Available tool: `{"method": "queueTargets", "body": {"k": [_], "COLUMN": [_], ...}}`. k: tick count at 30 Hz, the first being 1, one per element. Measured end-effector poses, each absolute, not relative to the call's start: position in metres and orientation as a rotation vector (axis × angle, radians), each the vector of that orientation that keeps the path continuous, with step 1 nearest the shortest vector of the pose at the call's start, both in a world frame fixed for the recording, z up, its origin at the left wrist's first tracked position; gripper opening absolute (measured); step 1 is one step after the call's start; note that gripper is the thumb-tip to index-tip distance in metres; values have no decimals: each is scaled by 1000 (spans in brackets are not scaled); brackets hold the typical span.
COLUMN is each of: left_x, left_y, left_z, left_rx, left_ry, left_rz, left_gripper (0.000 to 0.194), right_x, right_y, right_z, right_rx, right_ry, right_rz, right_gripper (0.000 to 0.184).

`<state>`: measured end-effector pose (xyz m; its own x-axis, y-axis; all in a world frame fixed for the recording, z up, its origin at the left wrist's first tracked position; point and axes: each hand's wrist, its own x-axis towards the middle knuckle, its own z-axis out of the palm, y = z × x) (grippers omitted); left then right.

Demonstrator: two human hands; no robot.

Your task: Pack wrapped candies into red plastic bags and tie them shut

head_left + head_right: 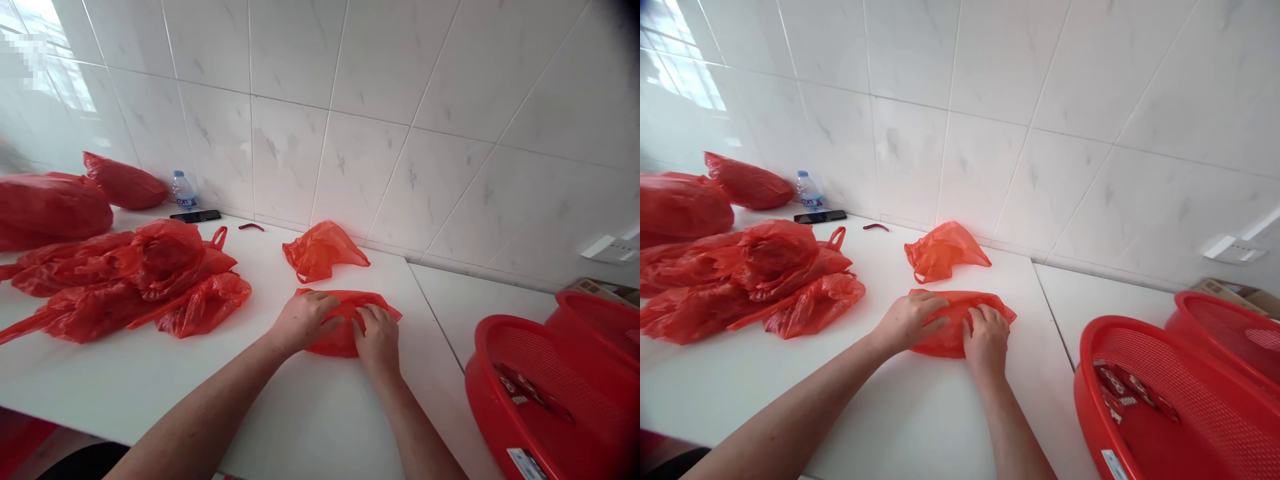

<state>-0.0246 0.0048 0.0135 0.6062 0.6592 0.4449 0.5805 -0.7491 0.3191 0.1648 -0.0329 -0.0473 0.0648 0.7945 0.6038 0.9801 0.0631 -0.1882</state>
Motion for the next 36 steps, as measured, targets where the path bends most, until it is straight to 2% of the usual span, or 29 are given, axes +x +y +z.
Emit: {"method": "queueTargets", "body": {"k": [3, 6, 10, 15, 20, 25, 31, 36], "left_x": [-30, -38, -47, -48, -45, -43, -43, -45], "left_y": [11, 25, 45, 48, 43, 44, 46, 48], "left_z": [15, 4, -15, -17, -12, -16, -20, -21], "left_rx": [2670, 2420, 2104, 2009, 1961, 1966, 1953, 1976], "left_ry": [1219, 1428, 1543, 1495, 1398, 1414, 1443, 1471], "left_rz": [1032, 925, 788, 826, 854, 895, 933, 878], "left_gripper": [23, 39, 26, 23, 36, 28, 25, 27], "right_x": [157, 156, 159, 156, 149, 136, 151, 244], "right_y": [-35, -35, -36, -44, -48, -53, -121, -177], "right_z": [-50, -52, -50, -43, -40, -37, 20, 78], "right_rx": [-1753, -1754, -1781, -1779, -1666, -1758, -1687, -1917], "right_ry": [-1919, -2004, -1984, -1953, -1869, -2039, -1940, -1606], "right_rz": [-308, -160, -43, -118, -341, -270, -425, -426], "right_gripper": [27, 33, 38, 35, 30, 30, 29, 28]}}
